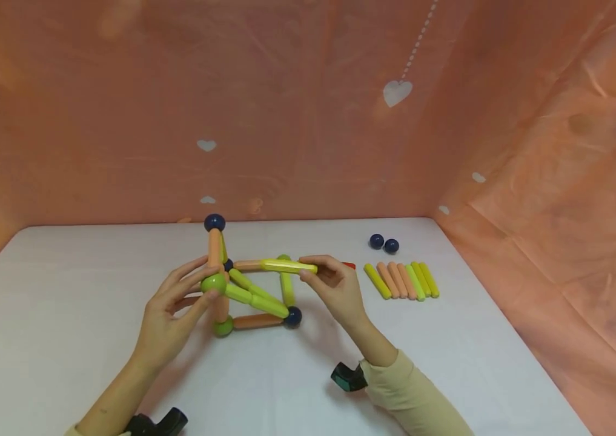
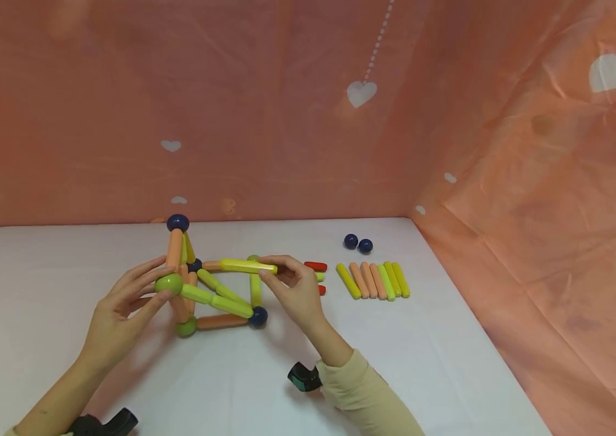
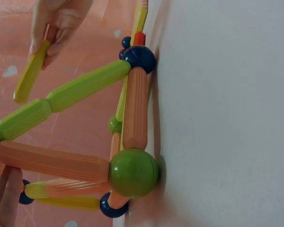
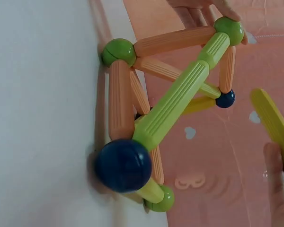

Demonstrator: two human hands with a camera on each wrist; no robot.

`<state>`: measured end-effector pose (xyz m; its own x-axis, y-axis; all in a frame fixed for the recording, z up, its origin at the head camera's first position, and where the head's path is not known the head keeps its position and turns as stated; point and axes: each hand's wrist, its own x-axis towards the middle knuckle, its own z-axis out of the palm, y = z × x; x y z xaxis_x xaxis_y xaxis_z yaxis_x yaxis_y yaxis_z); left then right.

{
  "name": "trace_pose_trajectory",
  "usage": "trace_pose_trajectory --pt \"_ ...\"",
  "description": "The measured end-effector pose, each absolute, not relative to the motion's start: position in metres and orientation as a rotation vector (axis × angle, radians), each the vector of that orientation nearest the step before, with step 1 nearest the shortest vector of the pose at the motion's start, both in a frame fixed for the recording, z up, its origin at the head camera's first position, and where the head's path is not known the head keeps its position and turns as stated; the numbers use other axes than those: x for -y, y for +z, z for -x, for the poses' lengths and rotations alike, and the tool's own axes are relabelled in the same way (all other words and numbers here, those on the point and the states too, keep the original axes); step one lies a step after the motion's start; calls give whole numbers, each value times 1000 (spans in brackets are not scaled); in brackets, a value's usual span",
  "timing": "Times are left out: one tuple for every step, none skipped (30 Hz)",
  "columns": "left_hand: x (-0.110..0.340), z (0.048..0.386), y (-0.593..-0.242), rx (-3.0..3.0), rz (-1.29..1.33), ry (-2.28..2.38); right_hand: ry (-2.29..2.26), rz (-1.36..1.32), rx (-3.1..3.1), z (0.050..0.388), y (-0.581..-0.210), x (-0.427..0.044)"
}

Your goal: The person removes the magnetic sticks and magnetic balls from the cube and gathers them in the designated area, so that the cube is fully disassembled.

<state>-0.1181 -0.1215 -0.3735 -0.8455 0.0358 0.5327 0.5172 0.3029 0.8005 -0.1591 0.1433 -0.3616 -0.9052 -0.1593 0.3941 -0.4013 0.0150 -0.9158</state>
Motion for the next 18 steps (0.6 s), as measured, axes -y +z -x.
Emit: trace_pose_trajectory --pt "121 118 -373 2156 489 -1571 2011 -558 2092 160 -363 -145" --pt "121 118 -373 2158 490 -1572 2022 -518 2084 160 -364 -147" --pt "121 118 -373 2155 488 -1580 2029 -471 2079 160 -364 -148" --pt "122 119 -373 2157 496 -1570 2028 -422 2081 161 -365 -151" --pt "121 119 -373 2154 491 -1576 2033 -377 2080 161 -365 -153" --pt "121 119 -374 2155 492 -1572 2041 -330 2080 162 -366 -156" --pt "122 119 -374 2156 492 -1569 2044 -292 2076 163 -367 -159" --pt "122 119 -374 2159 497 -1559 2047 -256 2075 163 -367 -161" --pt "122 119 -374 2160 495 -1554 2048 -232 2074 164 -367 -164" --pt "122 120 -374 2163 491 -1550 2049 -216 2072 165 -367 -167" --pt "122 120 -374 2162 482 -1557 2050 -212 2068 165 -367 -170" --pt "122 120 -374 2165 478 -1555 2049 -211 2063 165 -368 -173" --pt "122 120 -373 2164 470 -1560 2045 -216 2057 165 -368 -175" --pt "122 120 -374 2167 467 -1557 2041 -221 2057 165 -369 -178" --pt "121 120 -373 2166 459 -1563 2038 -226 2056 165 -370 -181" --pt "121 119 -374 2165 458 -1567 2033 -229 2054 165 -371 -184" --pt "121 119 -374 2164 459 -1570 2028 -228 2055 165 -373 -187" --pt "121 119 -374 2164 459 -1573 2031 -225 2052 165 -374 -191"
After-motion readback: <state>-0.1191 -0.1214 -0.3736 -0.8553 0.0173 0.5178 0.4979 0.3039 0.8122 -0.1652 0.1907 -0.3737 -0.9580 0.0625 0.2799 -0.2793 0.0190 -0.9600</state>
